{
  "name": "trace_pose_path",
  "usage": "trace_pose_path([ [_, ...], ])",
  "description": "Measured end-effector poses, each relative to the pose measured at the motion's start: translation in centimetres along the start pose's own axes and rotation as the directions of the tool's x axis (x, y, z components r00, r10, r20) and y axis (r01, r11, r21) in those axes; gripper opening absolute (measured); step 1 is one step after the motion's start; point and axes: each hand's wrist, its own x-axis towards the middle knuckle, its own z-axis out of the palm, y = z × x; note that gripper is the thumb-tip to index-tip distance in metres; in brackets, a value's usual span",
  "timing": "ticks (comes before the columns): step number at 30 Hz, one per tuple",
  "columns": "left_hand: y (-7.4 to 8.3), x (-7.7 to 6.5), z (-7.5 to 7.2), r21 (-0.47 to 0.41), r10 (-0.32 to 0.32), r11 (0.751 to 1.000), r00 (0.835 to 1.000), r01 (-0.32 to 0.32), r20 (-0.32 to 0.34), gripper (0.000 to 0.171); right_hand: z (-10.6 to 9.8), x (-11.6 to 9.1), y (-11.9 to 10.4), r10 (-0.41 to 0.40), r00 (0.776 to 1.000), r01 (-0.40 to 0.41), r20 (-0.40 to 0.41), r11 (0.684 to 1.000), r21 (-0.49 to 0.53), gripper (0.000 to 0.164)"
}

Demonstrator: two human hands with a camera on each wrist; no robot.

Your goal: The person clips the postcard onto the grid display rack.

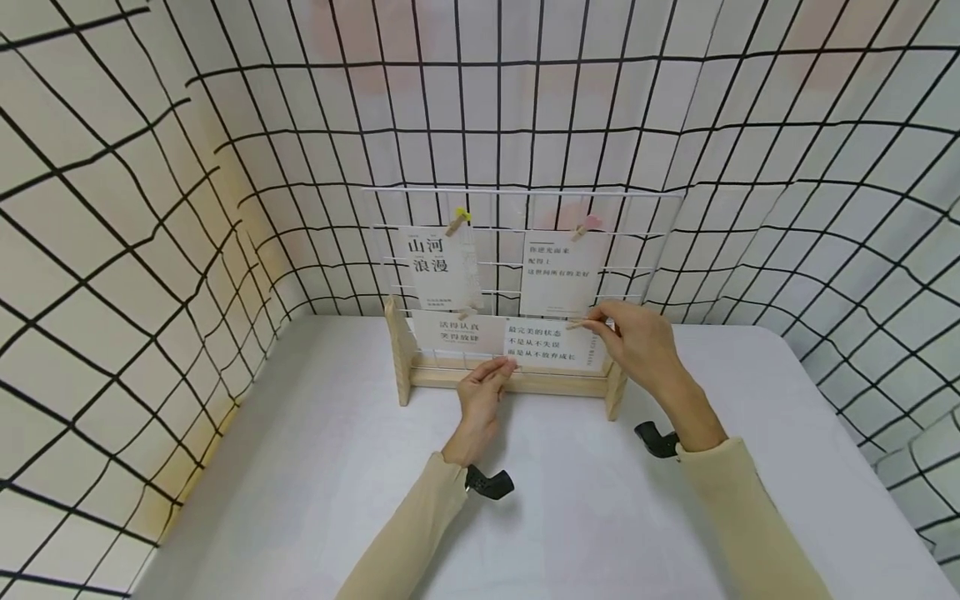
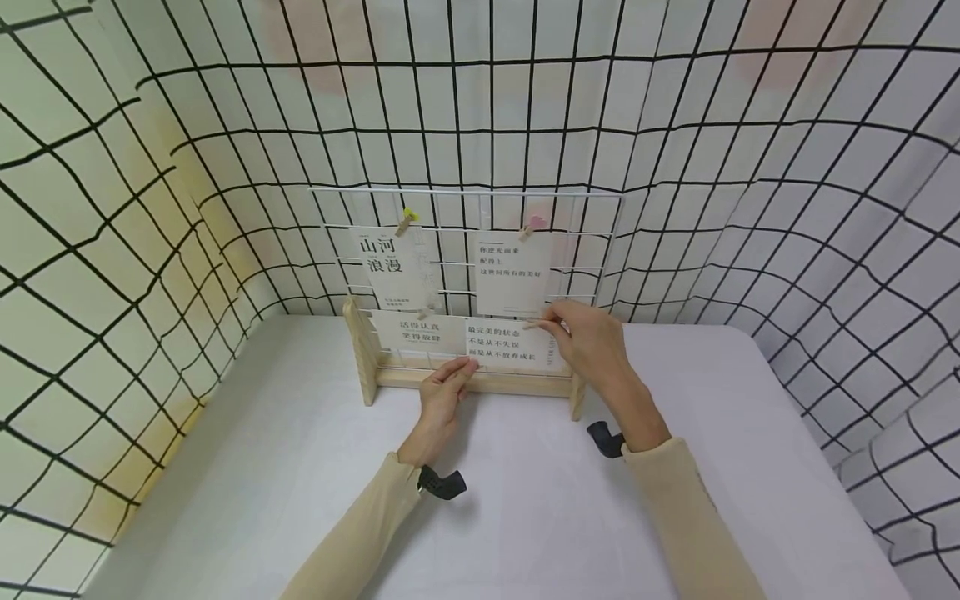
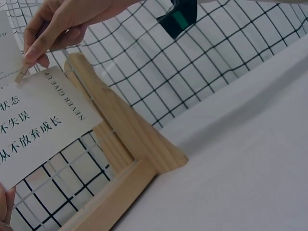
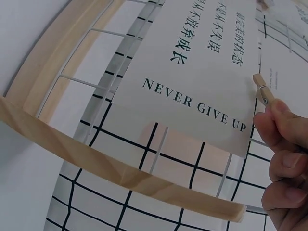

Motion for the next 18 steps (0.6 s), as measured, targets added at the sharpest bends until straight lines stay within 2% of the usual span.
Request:
trace_pose_path([
  [18, -0.10, 0.06, 0.25, -0.007, -0.003, 1.000, 1.000, 0.003, -0.007, 0.008, 1.03, 1.07, -0.76, -0.021, 1.000, 0.019, -0.019, 0.997, -0.076, 0.011],
])
